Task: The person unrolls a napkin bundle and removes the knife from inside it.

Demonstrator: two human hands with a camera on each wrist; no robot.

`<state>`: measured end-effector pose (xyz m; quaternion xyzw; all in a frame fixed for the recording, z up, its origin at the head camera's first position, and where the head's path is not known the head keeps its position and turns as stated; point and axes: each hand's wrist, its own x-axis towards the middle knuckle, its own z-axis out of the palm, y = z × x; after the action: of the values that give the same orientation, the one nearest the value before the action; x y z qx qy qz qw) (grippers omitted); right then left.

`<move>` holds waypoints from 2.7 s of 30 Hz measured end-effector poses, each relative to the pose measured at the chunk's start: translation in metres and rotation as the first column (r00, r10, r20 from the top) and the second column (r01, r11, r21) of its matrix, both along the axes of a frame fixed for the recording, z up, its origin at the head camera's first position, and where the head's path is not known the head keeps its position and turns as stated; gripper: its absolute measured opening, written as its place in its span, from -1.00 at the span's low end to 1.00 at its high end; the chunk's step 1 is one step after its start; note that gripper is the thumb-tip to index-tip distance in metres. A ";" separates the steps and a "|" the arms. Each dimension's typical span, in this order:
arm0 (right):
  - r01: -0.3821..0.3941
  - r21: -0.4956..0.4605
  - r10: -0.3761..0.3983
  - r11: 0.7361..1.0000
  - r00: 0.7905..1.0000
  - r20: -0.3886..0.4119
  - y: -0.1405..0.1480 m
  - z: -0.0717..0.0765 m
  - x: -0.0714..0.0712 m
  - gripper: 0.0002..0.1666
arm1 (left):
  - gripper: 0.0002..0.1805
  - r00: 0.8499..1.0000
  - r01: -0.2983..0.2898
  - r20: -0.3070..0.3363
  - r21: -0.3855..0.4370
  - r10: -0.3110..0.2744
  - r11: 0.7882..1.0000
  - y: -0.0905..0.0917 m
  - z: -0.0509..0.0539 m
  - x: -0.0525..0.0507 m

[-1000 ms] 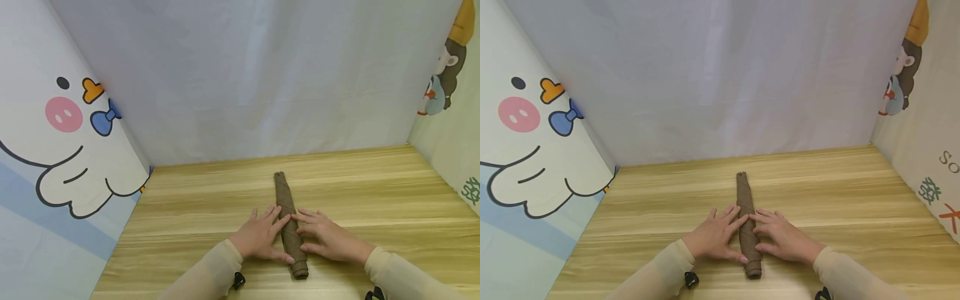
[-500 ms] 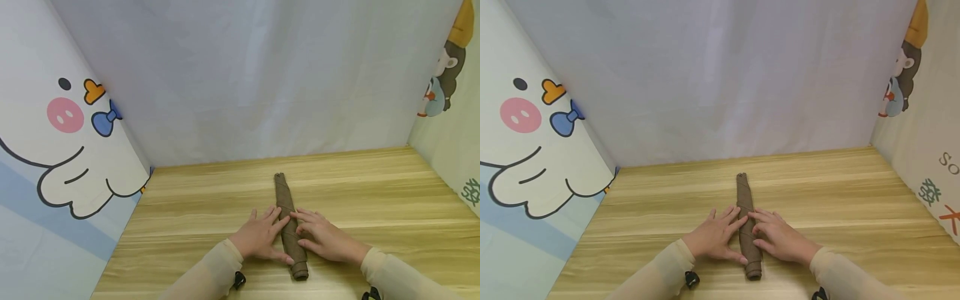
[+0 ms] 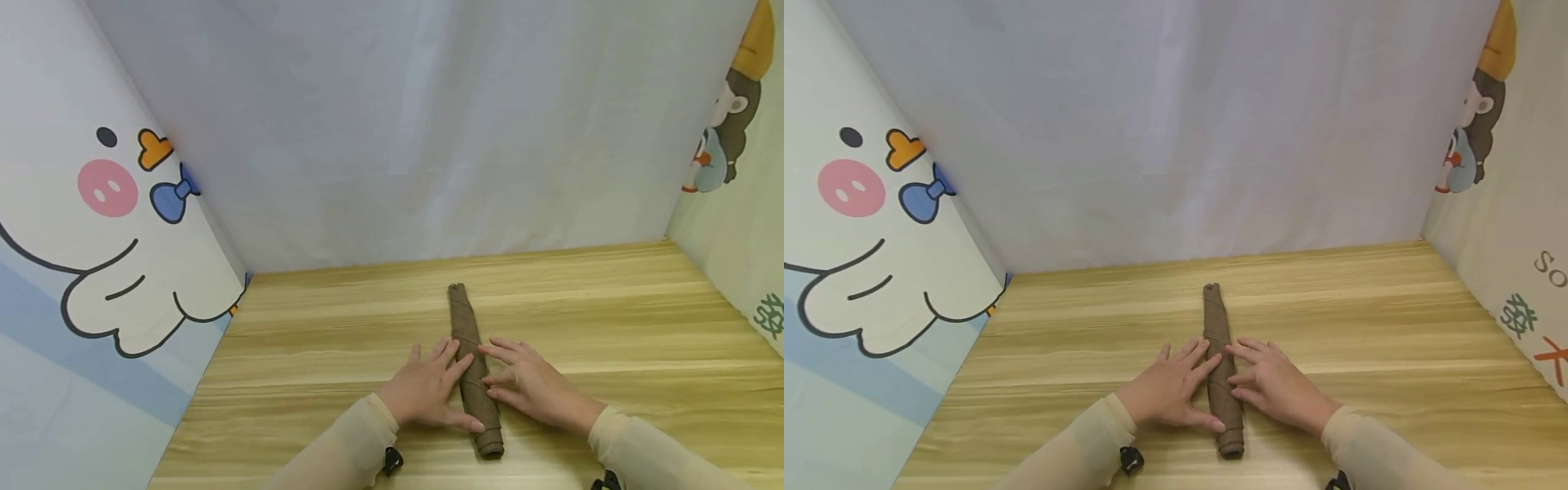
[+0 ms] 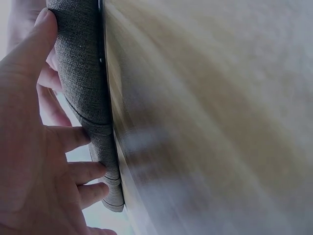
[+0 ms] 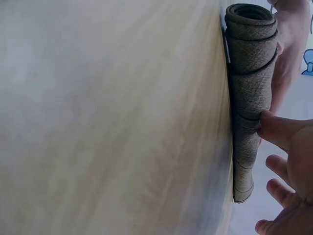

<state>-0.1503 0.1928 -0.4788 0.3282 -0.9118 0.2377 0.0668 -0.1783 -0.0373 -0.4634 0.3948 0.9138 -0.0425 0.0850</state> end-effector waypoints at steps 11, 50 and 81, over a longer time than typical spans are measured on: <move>0.006 -0.063 -0.005 0.998 1.000 0.016 0.001 -0.001 -0.003 -0.86 | 0.23 1.000 0.010 -0.003 -0.006 -0.010 1.000 0.000 0.000 0.000; 0.045 -0.067 -0.039 0.997 0.995 0.090 0.010 0.011 0.002 -0.92 | 0.24 1.000 -0.023 0.002 0.004 0.023 1.000 0.005 -0.003 0.003; -0.009 -0.126 0.036 0.992 0.976 0.214 0.013 0.017 0.007 -0.82 | 0.19 0.999 -0.036 0.000 -0.014 0.036 0.999 0.003 -0.003 0.006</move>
<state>-0.1429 0.2060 -0.4622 0.3060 -0.8933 0.3288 -0.0151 -0.1721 -0.0347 -0.4665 0.3775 0.9206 -0.0474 0.0885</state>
